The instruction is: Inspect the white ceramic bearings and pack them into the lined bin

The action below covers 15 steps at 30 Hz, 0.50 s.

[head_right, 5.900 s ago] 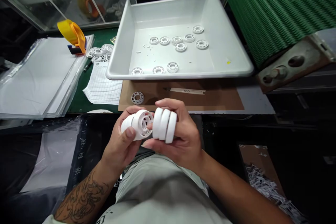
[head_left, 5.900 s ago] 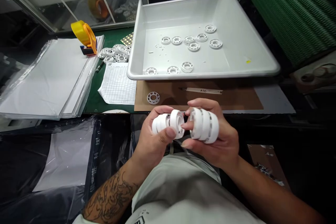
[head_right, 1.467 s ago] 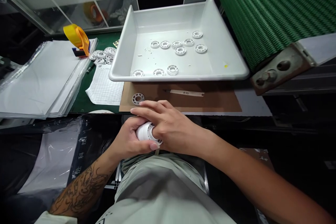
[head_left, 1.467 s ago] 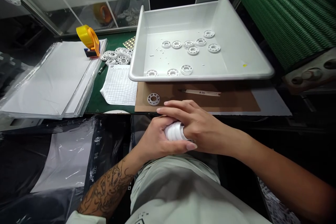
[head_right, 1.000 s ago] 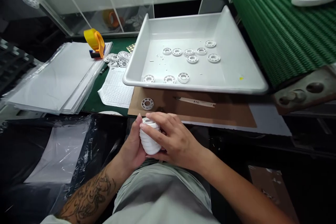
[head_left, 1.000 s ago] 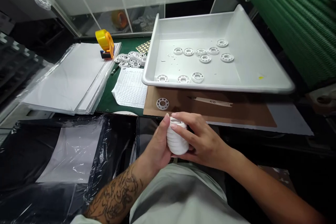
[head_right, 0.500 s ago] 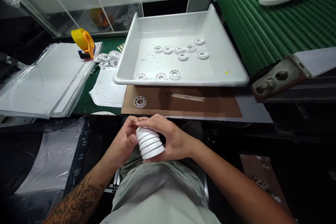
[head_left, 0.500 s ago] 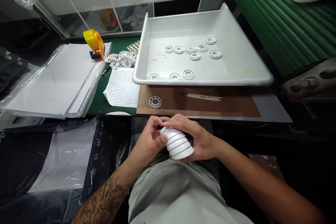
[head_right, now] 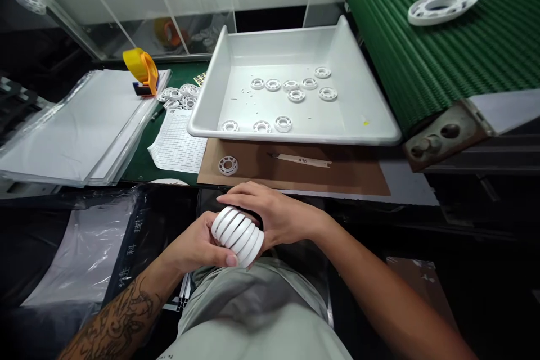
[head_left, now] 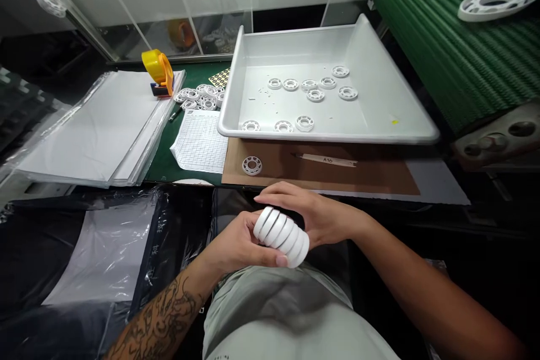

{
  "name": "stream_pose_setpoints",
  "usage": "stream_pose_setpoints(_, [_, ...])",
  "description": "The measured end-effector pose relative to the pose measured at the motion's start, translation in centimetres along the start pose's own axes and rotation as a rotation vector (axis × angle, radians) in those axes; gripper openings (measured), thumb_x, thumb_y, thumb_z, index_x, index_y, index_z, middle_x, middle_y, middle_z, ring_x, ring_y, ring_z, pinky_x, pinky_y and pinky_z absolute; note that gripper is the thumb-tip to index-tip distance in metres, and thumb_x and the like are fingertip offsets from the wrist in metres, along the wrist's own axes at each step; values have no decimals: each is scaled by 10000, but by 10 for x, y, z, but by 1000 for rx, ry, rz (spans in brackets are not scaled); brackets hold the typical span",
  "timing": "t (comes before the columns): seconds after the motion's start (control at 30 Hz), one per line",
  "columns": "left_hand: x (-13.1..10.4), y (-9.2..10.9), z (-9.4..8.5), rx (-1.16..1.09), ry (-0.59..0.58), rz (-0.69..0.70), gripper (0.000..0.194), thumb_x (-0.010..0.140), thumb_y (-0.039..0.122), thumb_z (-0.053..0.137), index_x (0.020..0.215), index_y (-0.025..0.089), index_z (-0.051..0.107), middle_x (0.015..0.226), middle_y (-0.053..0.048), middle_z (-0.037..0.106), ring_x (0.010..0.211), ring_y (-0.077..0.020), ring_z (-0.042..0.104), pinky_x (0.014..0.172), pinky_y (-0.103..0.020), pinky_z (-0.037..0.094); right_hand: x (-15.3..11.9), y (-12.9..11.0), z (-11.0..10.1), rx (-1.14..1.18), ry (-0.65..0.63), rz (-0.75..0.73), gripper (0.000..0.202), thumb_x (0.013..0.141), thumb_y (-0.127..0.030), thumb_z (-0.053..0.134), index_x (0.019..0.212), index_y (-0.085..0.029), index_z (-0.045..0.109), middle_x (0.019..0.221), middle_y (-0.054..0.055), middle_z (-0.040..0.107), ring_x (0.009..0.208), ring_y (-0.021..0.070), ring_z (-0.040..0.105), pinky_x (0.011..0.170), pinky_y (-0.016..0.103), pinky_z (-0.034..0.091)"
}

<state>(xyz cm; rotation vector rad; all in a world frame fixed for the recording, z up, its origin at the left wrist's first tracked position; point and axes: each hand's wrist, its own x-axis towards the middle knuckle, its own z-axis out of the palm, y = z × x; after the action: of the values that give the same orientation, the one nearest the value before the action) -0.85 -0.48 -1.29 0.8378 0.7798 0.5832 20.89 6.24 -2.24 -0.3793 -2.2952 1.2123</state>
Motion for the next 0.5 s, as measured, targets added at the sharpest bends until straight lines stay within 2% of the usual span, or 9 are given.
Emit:
stream_pose_setpoints(0.07, [-5, -1, 0, 14, 27, 6, 406, 526, 315, 1042, 756, 134, 761, 695, 3, 672, 652, -132, 563, 657, -266, 498, 9, 2, 2, 19, -75, 56, 826, 888, -511, 915, 1557, -179, 563, 1395, 171, 615, 1264, 307, 635, 1076, 410, 546])
stream_pose_setpoints(0.2, [-19, -4, -2, 57, 159, 120, 387, 503, 255, 1045, 770, 154, 784, 749, 2, 716, 722, -160, 629, 761, -292, 542, 31, 10, 11, 62, -226, 172, 870, 829, -470, 937, 1563, -183, 567, 1426, 169, 640, 1262, 356, 673, 1035, 425, 603])
stream_pose_setpoints(0.37, [-39, -9, -15, 124, 301, 218, 401, 498, 327, 1052, 777, 157, 819, 837, -48, 755, 830, -233, 687, 844, -358, 569, 65, 15, 17, 138, -364, 151, 948, 821, -413, 961, 1631, -229, 503, 1460, 145, 656, 1293, 371, 678, 1064, 443, 620])
stream_pose_setpoints(0.43, [-47, -12, -25, 78, 315, 216, 431, 475, 350, 1058, 772, 160, 810, 832, -41, 742, 818, -227, 675, 860, -370, 571, 77, 14, 21, 133, -405, 130, 979, 821, -378, 975, 1654, -263, 474, 1461, 138, 659, 1279, 371, 690, 1067, 450, 623])
stream_pose_setpoints(0.5, [-56, -17, -37, -36, 245, 187, 472, 447, 347, 1066, 793, 170, 797, 835, -21, 736, 791, -204, 660, 888, -375, 575, 88, 11, 28, 121, -453, 129, 1038, 800, -386, 998, 1673, -290, 445, 1476, 142, 648, 1269, 385, 695, 1055, 458, 632])
